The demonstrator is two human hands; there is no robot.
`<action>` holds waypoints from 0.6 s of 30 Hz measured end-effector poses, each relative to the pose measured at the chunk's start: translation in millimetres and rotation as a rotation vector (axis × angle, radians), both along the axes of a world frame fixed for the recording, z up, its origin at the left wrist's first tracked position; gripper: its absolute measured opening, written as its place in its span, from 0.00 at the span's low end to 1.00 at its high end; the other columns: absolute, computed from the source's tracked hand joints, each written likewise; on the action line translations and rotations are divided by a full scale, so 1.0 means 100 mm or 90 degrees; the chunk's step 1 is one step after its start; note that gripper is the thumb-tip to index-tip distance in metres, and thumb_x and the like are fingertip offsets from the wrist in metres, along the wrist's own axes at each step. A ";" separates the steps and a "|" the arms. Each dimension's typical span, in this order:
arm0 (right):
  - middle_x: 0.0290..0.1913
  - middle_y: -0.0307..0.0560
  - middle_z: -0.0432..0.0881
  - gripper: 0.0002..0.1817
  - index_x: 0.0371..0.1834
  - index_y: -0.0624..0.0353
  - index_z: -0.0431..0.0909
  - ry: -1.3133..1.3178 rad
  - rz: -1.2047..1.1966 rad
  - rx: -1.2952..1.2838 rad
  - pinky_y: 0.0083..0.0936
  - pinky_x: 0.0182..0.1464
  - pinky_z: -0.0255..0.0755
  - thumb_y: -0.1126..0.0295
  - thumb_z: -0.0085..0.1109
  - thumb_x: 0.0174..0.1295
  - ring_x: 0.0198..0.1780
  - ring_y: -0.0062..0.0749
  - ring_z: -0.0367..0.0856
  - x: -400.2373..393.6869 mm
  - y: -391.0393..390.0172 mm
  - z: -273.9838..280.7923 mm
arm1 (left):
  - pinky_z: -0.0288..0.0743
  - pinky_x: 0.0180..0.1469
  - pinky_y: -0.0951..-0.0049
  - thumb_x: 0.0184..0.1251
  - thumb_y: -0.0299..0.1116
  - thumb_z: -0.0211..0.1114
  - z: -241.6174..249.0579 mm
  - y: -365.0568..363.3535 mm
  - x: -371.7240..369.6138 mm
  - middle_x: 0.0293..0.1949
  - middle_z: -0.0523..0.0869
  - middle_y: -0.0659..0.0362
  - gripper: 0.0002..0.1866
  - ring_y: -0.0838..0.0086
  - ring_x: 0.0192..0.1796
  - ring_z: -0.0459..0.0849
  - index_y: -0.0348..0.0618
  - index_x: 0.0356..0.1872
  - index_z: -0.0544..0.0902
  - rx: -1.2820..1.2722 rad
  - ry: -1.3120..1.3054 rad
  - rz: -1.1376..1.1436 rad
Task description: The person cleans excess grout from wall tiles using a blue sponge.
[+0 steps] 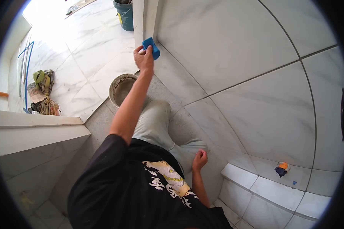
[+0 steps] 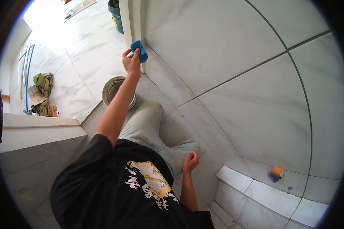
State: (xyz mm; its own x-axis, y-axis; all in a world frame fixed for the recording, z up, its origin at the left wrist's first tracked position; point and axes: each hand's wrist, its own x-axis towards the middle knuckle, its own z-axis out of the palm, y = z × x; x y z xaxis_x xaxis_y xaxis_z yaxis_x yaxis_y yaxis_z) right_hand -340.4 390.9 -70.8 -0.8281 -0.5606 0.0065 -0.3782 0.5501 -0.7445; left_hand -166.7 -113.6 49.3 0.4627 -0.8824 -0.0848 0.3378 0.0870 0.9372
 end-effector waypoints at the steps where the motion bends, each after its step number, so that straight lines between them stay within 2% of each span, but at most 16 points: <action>1: 0.28 0.43 0.82 0.07 0.39 0.62 0.83 -0.005 -0.006 0.013 0.28 0.37 0.74 0.70 0.59 0.66 0.30 0.30 0.78 0.00 0.00 -0.01 | 0.80 0.46 0.70 0.63 0.32 0.71 -0.08 -0.10 -0.16 0.37 0.86 0.56 0.23 0.70 0.39 0.84 0.37 0.58 0.78 0.022 -0.047 0.040; 2: 0.28 0.43 0.82 0.07 0.39 0.62 0.83 -0.004 -0.005 0.011 0.28 0.37 0.74 0.70 0.59 0.66 0.30 0.30 0.78 0.00 -0.01 -0.02 | 0.80 0.46 0.70 0.63 0.32 0.71 -0.18 -0.20 -0.32 0.38 0.87 0.56 0.21 0.70 0.38 0.85 0.37 0.56 0.80 0.042 -0.095 0.080; 3: 0.29 0.44 0.82 0.07 0.39 0.62 0.83 -0.011 -0.010 0.006 0.29 0.38 0.74 0.70 0.59 0.66 0.31 0.31 0.79 0.02 0.00 -0.04 | 0.80 0.46 0.70 0.63 0.33 0.71 -0.17 -0.16 -0.45 0.38 0.89 0.54 0.16 0.71 0.38 0.86 0.38 0.50 0.85 -0.032 -0.214 0.089; 4: 0.30 0.45 0.82 0.07 0.39 0.63 0.83 -0.015 -0.014 0.004 0.29 0.39 0.74 0.70 0.59 0.65 0.31 0.32 0.79 0.01 0.02 -0.04 | 0.80 0.46 0.69 0.62 0.33 0.70 -0.19 -0.11 -0.48 0.38 0.90 0.52 0.15 0.68 0.39 0.88 0.40 0.49 0.87 -0.051 -0.287 0.102; 5: 0.30 0.45 0.82 0.07 0.39 0.63 0.83 -0.014 -0.008 0.005 0.29 0.39 0.74 0.70 0.59 0.65 0.31 0.32 0.79 -0.01 0.04 -0.04 | 0.80 0.48 0.69 0.62 0.33 0.70 -0.24 -0.04 -0.32 0.38 0.90 0.52 0.15 0.67 0.40 0.88 0.41 0.49 0.87 -0.016 -0.297 -0.053; 6: 0.30 0.45 0.82 0.08 0.39 0.63 0.83 0.001 -0.011 0.009 0.30 0.39 0.74 0.70 0.59 0.65 0.32 0.32 0.79 0.00 0.04 -0.05 | 0.80 0.49 0.68 0.61 0.33 0.70 -0.06 0.15 -0.06 0.38 0.90 0.52 0.15 0.65 0.41 0.88 0.41 0.49 0.87 0.017 -0.304 -0.209; 7: 0.31 0.46 0.83 0.08 0.39 0.63 0.83 0.015 -0.014 0.009 0.30 0.38 0.74 0.70 0.59 0.65 0.32 0.33 0.79 0.00 0.00 -0.07 | 0.79 0.53 0.67 0.62 0.30 0.69 -0.05 0.24 0.10 0.43 0.88 0.51 0.15 0.62 0.46 0.87 0.41 0.50 0.86 -0.037 -0.335 -0.240; 8: 0.31 0.46 0.83 0.08 0.39 0.63 0.83 0.013 -0.011 0.007 0.30 0.38 0.74 0.70 0.59 0.65 0.32 0.33 0.79 0.00 -0.01 -0.08 | 0.79 0.53 0.67 0.62 0.30 0.69 0.02 0.24 0.13 0.43 0.88 0.51 0.15 0.62 0.46 0.87 0.41 0.50 0.86 -0.038 -0.337 -0.237; 10: 0.30 0.46 0.83 0.08 0.39 0.63 0.83 -0.015 0.002 0.004 0.30 0.38 0.74 0.69 0.58 0.65 0.32 0.33 0.79 -0.02 0.02 -0.11 | 0.78 0.56 0.66 0.62 0.26 0.69 0.18 0.23 0.13 0.48 0.86 0.50 0.15 0.60 0.52 0.85 0.41 0.51 0.86 -0.208 -0.342 -0.026; 11: 0.30 0.46 0.83 0.08 0.39 0.63 0.83 -0.013 0.001 0.005 0.30 0.38 0.74 0.69 0.58 0.65 0.32 0.33 0.79 -0.03 0.02 -0.13 | 0.77 0.56 0.64 0.62 0.24 0.68 0.26 0.17 0.05 0.49 0.84 0.50 0.15 0.56 0.53 0.84 0.41 0.52 0.85 -0.319 -0.403 0.016; 12: 0.30 0.46 0.83 0.08 0.38 0.63 0.83 -0.017 -0.007 0.006 0.30 0.38 0.74 0.69 0.58 0.65 0.31 0.33 0.79 -0.05 0.02 -0.17 | 0.77 0.57 0.61 0.61 0.22 0.65 0.23 0.09 -0.07 0.49 0.84 0.48 0.16 0.53 0.52 0.84 0.42 0.52 0.85 -0.349 -0.453 -0.003; 14: 0.30 0.46 0.84 0.09 0.38 0.64 0.83 -0.022 -0.018 0.011 0.30 0.38 0.74 0.69 0.58 0.65 0.31 0.33 0.80 -0.01 0.09 -0.14 | 0.77 0.58 0.58 0.59 0.22 0.63 -0.25 -0.10 -0.20 0.48 0.85 0.48 0.17 0.51 0.52 0.84 0.43 0.51 0.85 -0.255 -0.474 0.032; 16: 0.30 0.46 0.84 0.09 0.39 0.64 0.83 0.019 -0.015 0.033 0.30 0.38 0.74 0.70 0.58 0.65 0.30 0.34 0.80 0.01 0.02 -0.05 | 0.77 0.58 0.57 0.56 0.23 0.62 -0.59 -0.08 -0.09 0.46 0.86 0.48 0.18 0.52 0.52 0.84 0.43 0.50 0.85 -0.151 -0.506 -0.047; 17: 0.30 0.46 0.84 0.09 0.39 0.64 0.83 0.020 -0.020 0.031 0.30 0.38 0.74 0.70 0.58 0.65 0.30 0.34 0.80 0.02 0.04 -0.05 | 0.77 0.57 0.56 0.56 0.26 0.64 -0.74 -0.08 0.00 0.43 0.86 0.49 0.17 0.51 0.50 0.84 0.44 0.49 0.84 -0.075 -0.454 -0.102; 18: 0.30 0.47 0.84 0.09 0.39 0.64 0.83 0.003 -0.027 0.017 0.30 0.38 0.74 0.70 0.58 0.65 0.31 0.34 0.80 0.01 0.02 -0.07 | 0.78 0.56 0.58 0.58 0.29 0.65 -0.69 -0.01 0.05 0.44 0.85 0.48 0.19 0.54 0.48 0.84 0.41 0.53 0.83 -0.058 -0.481 -0.050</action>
